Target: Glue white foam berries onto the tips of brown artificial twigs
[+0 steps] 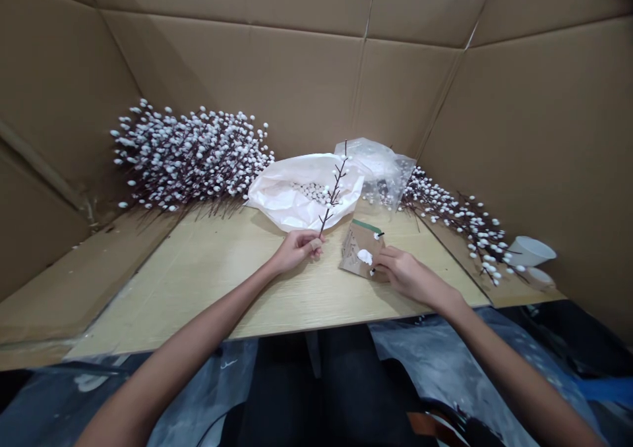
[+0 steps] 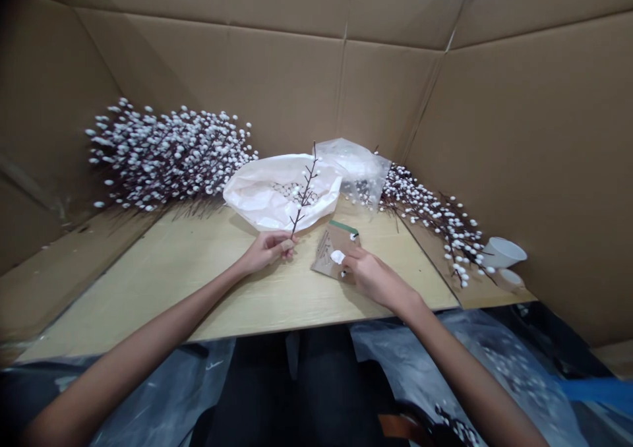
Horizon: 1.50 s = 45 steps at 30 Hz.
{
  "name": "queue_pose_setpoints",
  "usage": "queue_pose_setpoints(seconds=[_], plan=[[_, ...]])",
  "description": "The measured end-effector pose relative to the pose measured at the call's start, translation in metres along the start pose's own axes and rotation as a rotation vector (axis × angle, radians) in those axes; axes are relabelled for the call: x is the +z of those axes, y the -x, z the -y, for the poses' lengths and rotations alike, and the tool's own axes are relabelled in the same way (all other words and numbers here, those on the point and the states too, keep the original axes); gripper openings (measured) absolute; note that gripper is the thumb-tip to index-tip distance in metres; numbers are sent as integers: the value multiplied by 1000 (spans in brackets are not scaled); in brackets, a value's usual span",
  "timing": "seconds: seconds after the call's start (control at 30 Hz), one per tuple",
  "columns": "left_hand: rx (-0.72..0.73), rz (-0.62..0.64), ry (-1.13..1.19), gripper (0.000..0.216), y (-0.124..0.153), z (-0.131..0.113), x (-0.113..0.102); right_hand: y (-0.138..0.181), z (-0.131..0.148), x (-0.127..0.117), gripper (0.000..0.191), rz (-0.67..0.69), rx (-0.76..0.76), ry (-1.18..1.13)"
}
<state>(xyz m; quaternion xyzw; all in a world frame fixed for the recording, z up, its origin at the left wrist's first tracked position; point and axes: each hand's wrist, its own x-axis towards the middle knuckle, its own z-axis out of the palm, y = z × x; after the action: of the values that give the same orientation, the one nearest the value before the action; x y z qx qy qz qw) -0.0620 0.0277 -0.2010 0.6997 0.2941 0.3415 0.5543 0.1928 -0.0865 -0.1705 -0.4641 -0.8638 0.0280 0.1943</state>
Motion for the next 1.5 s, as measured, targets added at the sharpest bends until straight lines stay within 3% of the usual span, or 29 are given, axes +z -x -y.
queue_pose_setpoints(seconds=[0.4,0.53,0.63,0.83,1.03,1.2,1.33,1.5], plan=[[67,-28,81,34,4,-15,2,-2,5,-32,27,-2,42,-76],[96,-33,97,30,6,-16,2,-12,14,-41,21,-111,154,-145],[109,-33,104,28,8,-19,1,-30,24,-35,23,-197,220,-293],[113,-8,126,29,12,-22,2,-89,42,-9,29,-244,343,-725],[193,-73,93,32,15,-30,2,-127,54,10,23,-282,261,-1005],[216,-158,90,34,17,-37,3,-135,57,18,22,-366,272,-1036],[190,-214,106,32,15,-31,2,-143,57,1,21,-506,293,-1055],[160,-342,-9,30,8,-15,-4,-155,51,-41,21,-671,210,-1111]])
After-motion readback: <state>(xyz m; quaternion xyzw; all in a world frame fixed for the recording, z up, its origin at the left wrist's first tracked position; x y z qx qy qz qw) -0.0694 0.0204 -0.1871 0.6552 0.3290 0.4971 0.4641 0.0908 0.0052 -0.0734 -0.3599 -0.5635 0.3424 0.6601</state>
